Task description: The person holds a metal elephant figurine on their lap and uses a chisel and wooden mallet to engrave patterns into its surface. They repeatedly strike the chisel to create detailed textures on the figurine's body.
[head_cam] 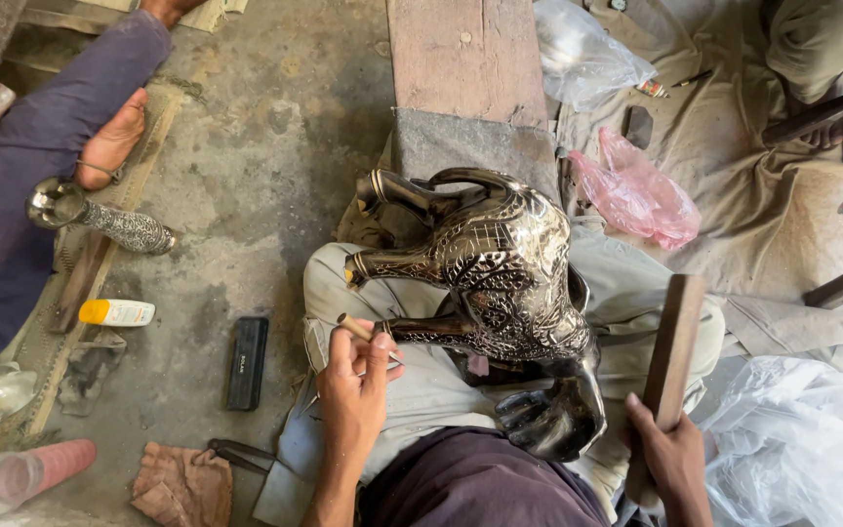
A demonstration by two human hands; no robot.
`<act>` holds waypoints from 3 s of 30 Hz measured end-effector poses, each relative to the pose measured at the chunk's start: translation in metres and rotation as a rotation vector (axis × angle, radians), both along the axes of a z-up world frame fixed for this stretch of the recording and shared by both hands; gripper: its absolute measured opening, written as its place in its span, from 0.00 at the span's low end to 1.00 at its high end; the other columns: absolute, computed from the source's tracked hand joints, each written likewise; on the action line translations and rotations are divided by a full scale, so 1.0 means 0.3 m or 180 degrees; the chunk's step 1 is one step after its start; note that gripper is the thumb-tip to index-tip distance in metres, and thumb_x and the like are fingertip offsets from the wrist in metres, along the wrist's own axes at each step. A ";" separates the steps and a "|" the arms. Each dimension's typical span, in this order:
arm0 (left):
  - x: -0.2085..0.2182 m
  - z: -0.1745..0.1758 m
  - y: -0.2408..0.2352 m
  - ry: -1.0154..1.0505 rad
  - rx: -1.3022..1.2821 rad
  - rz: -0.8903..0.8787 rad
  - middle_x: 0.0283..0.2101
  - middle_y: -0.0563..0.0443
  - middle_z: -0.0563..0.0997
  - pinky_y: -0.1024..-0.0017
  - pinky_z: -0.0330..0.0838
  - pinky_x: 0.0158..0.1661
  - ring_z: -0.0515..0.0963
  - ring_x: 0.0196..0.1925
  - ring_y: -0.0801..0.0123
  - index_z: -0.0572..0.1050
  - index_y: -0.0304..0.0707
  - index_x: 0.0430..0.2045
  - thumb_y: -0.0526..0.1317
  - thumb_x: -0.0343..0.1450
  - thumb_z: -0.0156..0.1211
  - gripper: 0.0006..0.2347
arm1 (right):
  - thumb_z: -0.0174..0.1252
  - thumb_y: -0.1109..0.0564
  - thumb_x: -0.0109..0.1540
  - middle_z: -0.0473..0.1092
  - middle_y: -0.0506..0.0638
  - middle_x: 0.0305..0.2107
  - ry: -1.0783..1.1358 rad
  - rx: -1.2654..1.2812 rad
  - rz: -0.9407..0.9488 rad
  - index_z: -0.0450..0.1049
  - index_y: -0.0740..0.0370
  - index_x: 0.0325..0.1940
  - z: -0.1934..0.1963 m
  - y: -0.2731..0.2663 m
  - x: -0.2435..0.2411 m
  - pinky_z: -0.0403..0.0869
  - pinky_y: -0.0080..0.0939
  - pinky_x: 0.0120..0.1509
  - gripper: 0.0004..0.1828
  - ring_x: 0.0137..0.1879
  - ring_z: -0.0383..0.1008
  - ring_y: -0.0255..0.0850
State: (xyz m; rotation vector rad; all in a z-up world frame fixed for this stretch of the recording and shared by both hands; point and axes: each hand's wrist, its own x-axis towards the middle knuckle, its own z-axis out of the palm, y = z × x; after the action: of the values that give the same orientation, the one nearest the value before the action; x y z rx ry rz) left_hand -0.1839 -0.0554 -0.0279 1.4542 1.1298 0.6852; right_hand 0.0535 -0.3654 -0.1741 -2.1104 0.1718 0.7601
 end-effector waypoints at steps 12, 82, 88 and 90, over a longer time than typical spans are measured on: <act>0.113 -0.024 -0.049 -0.0096 0.0440 -0.0401 0.40 0.45 0.84 0.77 0.81 0.34 0.85 0.37 0.71 0.70 0.29 0.48 0.39 0.67 0.69 0.20 | 0.68 0.43 0.57 0.77 0.58 0.23 0.0017 -0.0307 0.0110 0.79 0.73 0.37 0.021 0.041 0.033 0.73 0.45 0.37 0.25 0.28 0.76 0.43; 0.598 0.056 0.172 -0.0266 0.2700 -0.3531 0.43 0.45 0.81 0.69 0.83 0.36 0.87 0.42 0.63 0.66 0.37 0.55 0.36 0.79 0.57 0.12 | 0.60 0.55 0.62 0.72 0.56 0.38 -0.2668 0.0338 0.1757 0.60 0.61 0.64 0.705 0.280 0.117 0.75 0.42 0.34 0.28 0.36 0.75 0.42; 0.604 0.055 0.169 -0.0200 0.2736 -0.3472 0.39 0.45 0.81 0.68 0.81 0.34 0.86 0.38 0.64 0.68 0.37 0.56 0.36 0.78 0.59 0.13 | 0.66 0.59 0.59 0.72 0.55 0.34 -0.3056 -0.0522 0.1875 0.64 0.59 0.62 0.623 0.251 0.117 0.72 0.46 0.34 0.29 0.35 0.74 0.44; 0.598 0.047 0.169 -0.0279 0.2712 -0.3424 0.41 0.45 0.82 0.68 0.81 0.34 0.86 0.36 0.65 0.67 0.38 0.55 0.37 0.79 0.59 0.12 | 0.64 0.61 0.59 0.72 0.56 0.38 -0.3146 0.0078 0.1526 0.62 0.61 0.63 0.612 0.248 0.118 0.72 0.46 0.39 0.29 0.39 0.74 0.45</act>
State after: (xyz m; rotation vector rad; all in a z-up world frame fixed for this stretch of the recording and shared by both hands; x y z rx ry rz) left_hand -0.0046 -0.0047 -0.0139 2.3823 -0.1878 0.4186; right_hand 0.0890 -0.2909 0.0096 -2.2784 -0.8851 -0.1000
